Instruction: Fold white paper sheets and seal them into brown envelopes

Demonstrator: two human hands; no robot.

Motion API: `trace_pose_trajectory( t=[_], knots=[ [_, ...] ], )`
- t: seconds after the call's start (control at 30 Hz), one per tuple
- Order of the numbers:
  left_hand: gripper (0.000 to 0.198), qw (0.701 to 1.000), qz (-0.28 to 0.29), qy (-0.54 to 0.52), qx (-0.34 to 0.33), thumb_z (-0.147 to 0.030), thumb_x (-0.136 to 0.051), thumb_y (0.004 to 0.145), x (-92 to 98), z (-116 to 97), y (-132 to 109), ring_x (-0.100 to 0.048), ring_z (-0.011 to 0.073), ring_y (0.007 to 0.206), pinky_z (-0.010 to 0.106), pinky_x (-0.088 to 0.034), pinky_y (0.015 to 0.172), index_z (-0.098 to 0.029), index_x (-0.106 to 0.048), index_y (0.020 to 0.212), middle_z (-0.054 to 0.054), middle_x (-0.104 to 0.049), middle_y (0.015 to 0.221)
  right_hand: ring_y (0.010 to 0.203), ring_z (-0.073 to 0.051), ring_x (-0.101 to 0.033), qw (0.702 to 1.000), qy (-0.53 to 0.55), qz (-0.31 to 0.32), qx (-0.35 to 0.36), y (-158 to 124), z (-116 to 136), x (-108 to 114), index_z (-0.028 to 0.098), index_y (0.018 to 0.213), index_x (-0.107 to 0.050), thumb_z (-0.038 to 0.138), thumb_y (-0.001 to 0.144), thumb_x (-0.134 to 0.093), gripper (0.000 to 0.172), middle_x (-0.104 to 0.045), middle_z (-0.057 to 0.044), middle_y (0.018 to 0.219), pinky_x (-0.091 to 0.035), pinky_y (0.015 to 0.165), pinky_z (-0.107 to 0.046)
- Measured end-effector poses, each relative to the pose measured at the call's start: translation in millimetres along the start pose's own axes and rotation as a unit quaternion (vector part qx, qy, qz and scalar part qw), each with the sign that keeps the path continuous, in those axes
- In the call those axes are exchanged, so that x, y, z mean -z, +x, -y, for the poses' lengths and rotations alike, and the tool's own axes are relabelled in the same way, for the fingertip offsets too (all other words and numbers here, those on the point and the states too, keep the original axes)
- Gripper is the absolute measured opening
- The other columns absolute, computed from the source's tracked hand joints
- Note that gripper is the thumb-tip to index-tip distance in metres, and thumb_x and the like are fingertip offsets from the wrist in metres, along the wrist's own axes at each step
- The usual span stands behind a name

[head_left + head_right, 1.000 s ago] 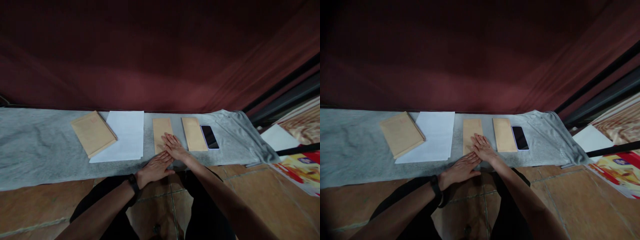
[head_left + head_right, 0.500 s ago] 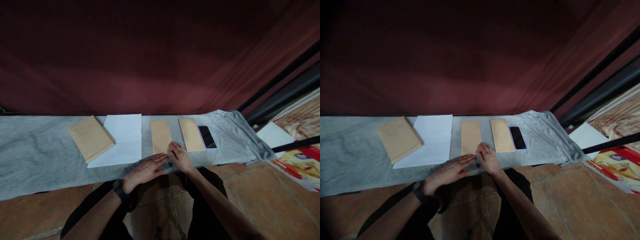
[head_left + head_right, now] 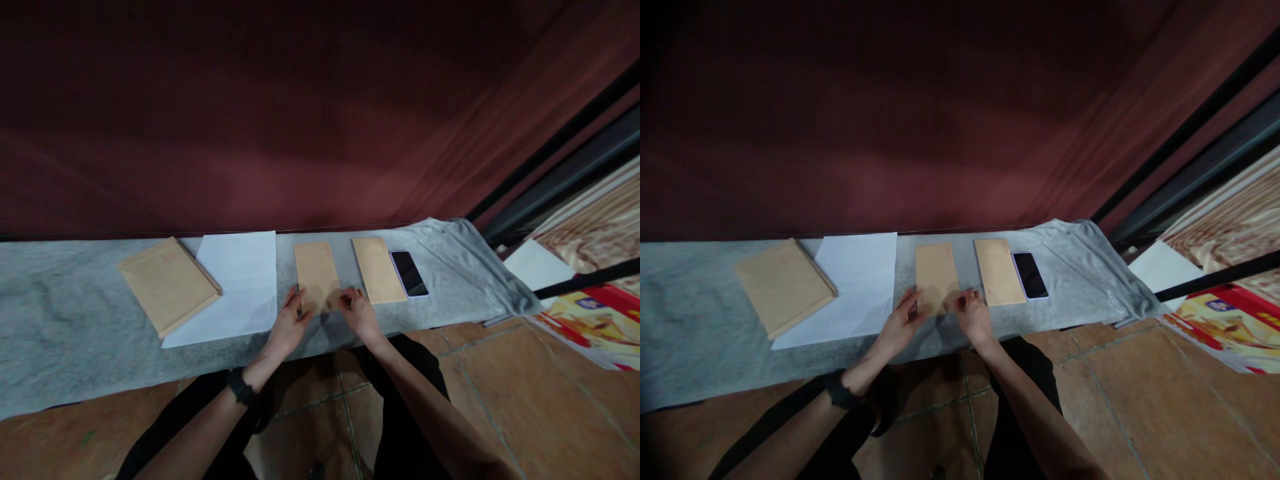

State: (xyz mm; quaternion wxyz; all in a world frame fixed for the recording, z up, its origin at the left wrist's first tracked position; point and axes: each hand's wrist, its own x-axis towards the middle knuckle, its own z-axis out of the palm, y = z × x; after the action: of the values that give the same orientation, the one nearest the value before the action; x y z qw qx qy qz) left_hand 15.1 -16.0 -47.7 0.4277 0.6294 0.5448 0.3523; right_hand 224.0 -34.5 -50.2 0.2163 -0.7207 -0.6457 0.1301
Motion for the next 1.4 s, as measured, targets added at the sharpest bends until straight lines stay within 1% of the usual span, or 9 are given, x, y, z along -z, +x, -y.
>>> trace_pose_trajectory(
  t=[0.1, 0.23, 0.47, 0.63, 0.83, 1.07, 1.17, 1.3, 1.4],
  knots=[
    [0.051, 0.992, -0.041, -0.099, 0.067, -0.018, -0.07, 0.071, -7.3, -6.3, 9.2, -0.059, 0.0302, 0.126, 0.045, -0.049, 0.105, -0.02, -0.065, 0.122, 0.013, -0.055, 0.144, 0.095, -0.025, -0.062, 0.999, -0.04, -0.015, -0.001, 3.0, -3.3, 10.1, 0.019, 0.116, -0.062, 0.025, 0.095, -0.05, 0.024, -0.065, -0.01, 0.103, -0.051, 0.086, -0.037],
    [0.05, 0.983, -0.05, -0.149, 0.094, -0.02, -0.065, 0.074, -8.1, -13.3, 19.4, -0.069, 0.0228, 0.097, 0.039, -0.056, 0.087, -0.018, -0.062, 0.124, 0.008, -0.071, 0.112, 0.107, -0.031, -0.054, 0.984, -0.154, -0.081, -0.025, 10.9, -17.5, 24.2, 0.012, 0.123, -0.058, 0.028, 0.094, -0.052, 0.033, -0.06, -0.017, 0.111, -0.046, 0.094, -0.043],
    [0.041, 0.967, -0.071, -0.221, 0.103, -0.015, -0.064, 0.069, -9.6, -25.9, 28.2, -0.067, 0.0194, 0.086, 0.032, -0.053, 0.079, -0.019, -0.066, 0.11, 0.004, -0.072, 0.097, 0.097, -0.029, -0.056, 0.972, -0.195, -0.123, -0.041, 16.4, -32.2, 24.9, 0.014, 0.118, -0.057, 0.024, 0.094, -0.048, 0.027, -0.057, -0.014, 0.105, -0.046, 0.084, -0.039],
    [0.045, 0.95, -0.113, -0.241, 0.163, -0.013, -0.07, 0.068, -13.5, -25.0, 35.1, -0.065, 0.0153, 0.079, 0.029, -0.052, 0.079, -0.018, -0.063, 0.112, 0.0, -0.067, 0.084, 0.097, -0.027, -0.058, 0.976, -0.181, -0.109, -0.048, 19.5, -31.9, 23.3, 0.013, 0.122, -0.056, 0.021, 0.093, -0.046, 0.031, -0.057, -0.015, 0.109, -0.048, 0.079, -0.035],
    [0.056, 0.939, -0.096, -0.281, 0.176, -0.009, -0.072, 0.066, -17.4, -26.2, 38.5, -0.064, 0.0136, 0.068, 0.024, -0.049, 0.063, -0.019, -0.06, 0.12, -0.003, -0.065, 0.073, 0.095, -0.023, -0.061, 0.981, -0.157, -0.097, -0.054, 21.5, -35.5, 25.1, 0.017, 0.115, -0.061, 0.019, 0.094, -0.047, 0.025, -0.059, -0.012, 0.108, -0.047, 0.076, -0.031],
    [0.068, 0.95, -0.026, -0.274, 0.15, -0.012, -0.071, 0.064, -29.4, -28.5, 44.6, -0.062, 0.0143, 0.058, 0.024, -0.046, 0.055, -0.018, -0.057, 0.13, -0.001, -0.07, 0.073, 0.097, -0.024, -0.062, 0.982, -0.147, -0.096, -0.064, 19.8, -32.2, 27.1, 0.017, 0.12, -0.062, 0.02, 0.094, -0.048, 0.029, -0.06, -0.013, 0.113, -0.048, 0.077, -0.031],
    [0.071, 0.945, -0.024, -0.289, 0.151, -0.014, -0.072, 0.062, -29.3, -30.8, 46.4, -0.064, 0.015, 0.062, 0.025, -0.048, 0.059, -0.018, -0.057, 0.132, -0.001, -0.07, 0.074, 0.099, -0.025, -0.062, 0.988, -0.099, -0.103, -0.059, 19.7, -32.7, 28.0, 0.017, 0.121, -0.063, 0.023, 0.096, -0.046, 0.031, -0.061, -0.014, 0.113, -0.05, 0.08, -0.034],
    [0.067, 0.929, -0.034, -0.334, 0.157, -0.014, -0.072, 0.058, -22.6, -32.4, 47.2, -0.064, 0.0133, 0.064, 0.024, -0.047, 0.061, -0.018, -0.063, 0.124, -0.002, -0.07, 0.074, 0.1, -0.026, -0.064, 0.991, 0.094, -0.086, -0.042, 20.6, -31.6, 28.7, 0.017, 0.119, -0.066, 0.036, 0.098, -0.042, 0.037, -0.066, -0.014, 0.111, -0.051, 0.089, -0.038],
    [0.06, 0.923, -0.043, -0.347, 0.163, -0.015, -0.073, 0.055, -19.6, -32.1, 46.6, -0.061, 0.0115, 0.063, 0.022, -0.046, 0.06, -0.018, -0.068, 0.115, -0.003, -0.068, 0.071, 0.082, -0.023, -0.067, 0.96, 0.269, -0.031, -0.074, 20.4, -26.1, 28.3, 0.018, 0.11, -0.067, 0.05, 0.096, -0.041, 0.043, -0.069, -0.009, 0.098, -0.054, 0.076, -0.036]
  ],
)
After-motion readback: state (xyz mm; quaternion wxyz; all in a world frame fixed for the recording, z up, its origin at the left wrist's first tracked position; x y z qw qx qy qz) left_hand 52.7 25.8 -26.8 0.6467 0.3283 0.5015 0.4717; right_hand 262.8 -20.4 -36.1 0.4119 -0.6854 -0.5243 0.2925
